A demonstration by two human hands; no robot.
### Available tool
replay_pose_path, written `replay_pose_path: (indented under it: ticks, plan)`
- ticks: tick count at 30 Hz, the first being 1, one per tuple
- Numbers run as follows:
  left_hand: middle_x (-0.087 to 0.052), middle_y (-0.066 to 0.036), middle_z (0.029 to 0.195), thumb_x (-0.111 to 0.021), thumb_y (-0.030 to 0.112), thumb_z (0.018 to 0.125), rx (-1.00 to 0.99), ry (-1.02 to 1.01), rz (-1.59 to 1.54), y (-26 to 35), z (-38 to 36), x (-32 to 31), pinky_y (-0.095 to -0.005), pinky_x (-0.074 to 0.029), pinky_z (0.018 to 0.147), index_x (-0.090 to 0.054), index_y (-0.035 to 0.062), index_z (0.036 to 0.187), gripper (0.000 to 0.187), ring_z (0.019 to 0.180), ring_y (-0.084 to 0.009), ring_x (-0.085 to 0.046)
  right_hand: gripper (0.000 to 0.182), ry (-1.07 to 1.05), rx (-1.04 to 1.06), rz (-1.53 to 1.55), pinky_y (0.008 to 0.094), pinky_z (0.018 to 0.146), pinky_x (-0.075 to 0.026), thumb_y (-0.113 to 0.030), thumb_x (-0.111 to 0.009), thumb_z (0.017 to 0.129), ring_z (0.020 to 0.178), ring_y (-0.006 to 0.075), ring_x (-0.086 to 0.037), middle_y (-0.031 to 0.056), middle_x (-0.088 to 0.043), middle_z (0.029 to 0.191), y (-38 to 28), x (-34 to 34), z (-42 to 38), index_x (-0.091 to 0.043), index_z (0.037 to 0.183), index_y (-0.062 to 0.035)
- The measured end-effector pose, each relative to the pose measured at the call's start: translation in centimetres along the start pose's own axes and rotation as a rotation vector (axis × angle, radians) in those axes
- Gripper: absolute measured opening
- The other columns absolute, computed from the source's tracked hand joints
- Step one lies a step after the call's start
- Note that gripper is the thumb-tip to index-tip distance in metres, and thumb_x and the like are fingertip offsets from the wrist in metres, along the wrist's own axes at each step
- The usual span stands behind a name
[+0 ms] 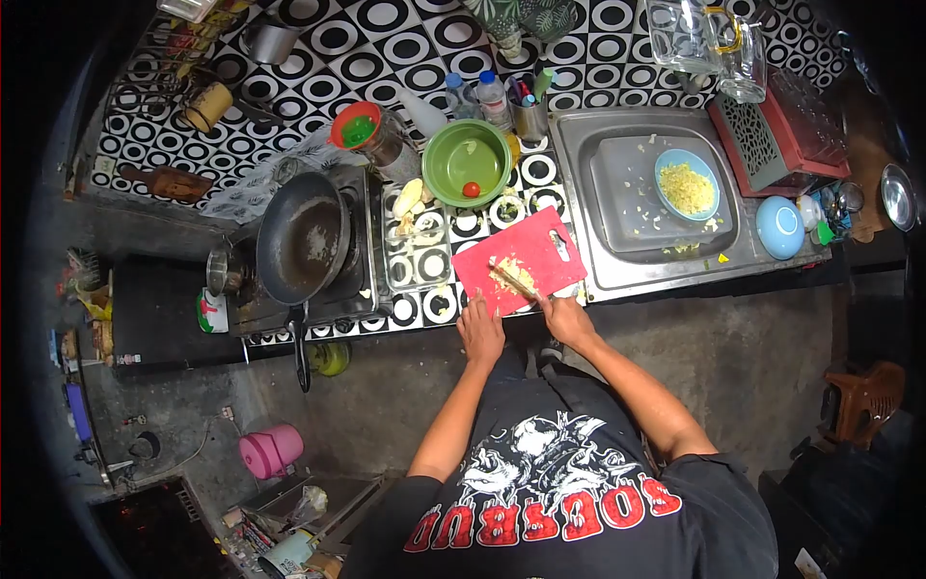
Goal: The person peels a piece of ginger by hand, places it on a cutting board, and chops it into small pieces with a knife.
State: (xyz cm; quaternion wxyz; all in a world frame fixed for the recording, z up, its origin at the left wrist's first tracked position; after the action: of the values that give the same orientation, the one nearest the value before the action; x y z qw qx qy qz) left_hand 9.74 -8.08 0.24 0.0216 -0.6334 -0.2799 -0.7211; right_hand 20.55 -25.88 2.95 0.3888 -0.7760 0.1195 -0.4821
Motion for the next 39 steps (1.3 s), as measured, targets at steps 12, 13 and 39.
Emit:
replay_pose_path:
  ticks: [12,13,39]
  plan:
    - [-0.051,-0.014,0.144,-0.059,0.025,0.101,-0.007,0.006,-0.004,0.0,0.0,0.0,-0.0505,-0.035,0.107,-0.050,-0.0023,0.140,0.049,0.129,-0.0346,-0.048,0.065,-0.029,-0.169,-0.057,0.0582,0.078,-0.055,-0.046,-0.048,0.108,0.086,0.0544,-0.068,0.0361,-0.067,0.082,0.2,0.5,-0.6,-0.073,0.085,0.0102]
    - [-0.051,-0.014,0.145,-0.059,0.025,0.101,-0.004,0.007,-0.001,0.0,-0.1,0.1,-0.0507,-0.035,0.107,-0.049,-0.0021,0.141,0.049,0.129,-0.0347,-0.048,0.067,-0.042,-0.147,-0.033,0.0583,0.079,-0.055,-0.048,-0.046,0.108,0.087,0.0542,-0.068,0.0358,-0.068,0.084,0.2,0.3,-0.4,-0.073,0.085,0.0097]
    - [-0.054,-0.015,0.135,-0.057,0.027,0.103,-0.033,0.019,0.051,-0.2,-0.2,-0.1,-0.0507,-0.036,0.106,-0.040,-0.0010,0.152,0.059,0.127,-0.0334,-0.049,0.076,0.009,-0.070,0.173,0.0534,0.064,-0.046,-0.050,-0.045,0.109,0.062,0.0483,-0.059,0.0316,-0.056,0.062,2.5,-1.6,-0.2,-0.061,0.069,0.0114]
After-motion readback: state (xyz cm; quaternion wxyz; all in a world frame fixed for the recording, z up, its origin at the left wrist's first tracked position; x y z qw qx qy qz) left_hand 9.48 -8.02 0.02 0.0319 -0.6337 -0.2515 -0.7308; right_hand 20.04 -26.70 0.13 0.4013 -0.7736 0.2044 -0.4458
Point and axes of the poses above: each hand's wrist, its own z-axis towards the middle knuckle, its own x-axis out of the back of the hand, y = z × x, the point moved 5 cm from there along z, towards the middle knuckle
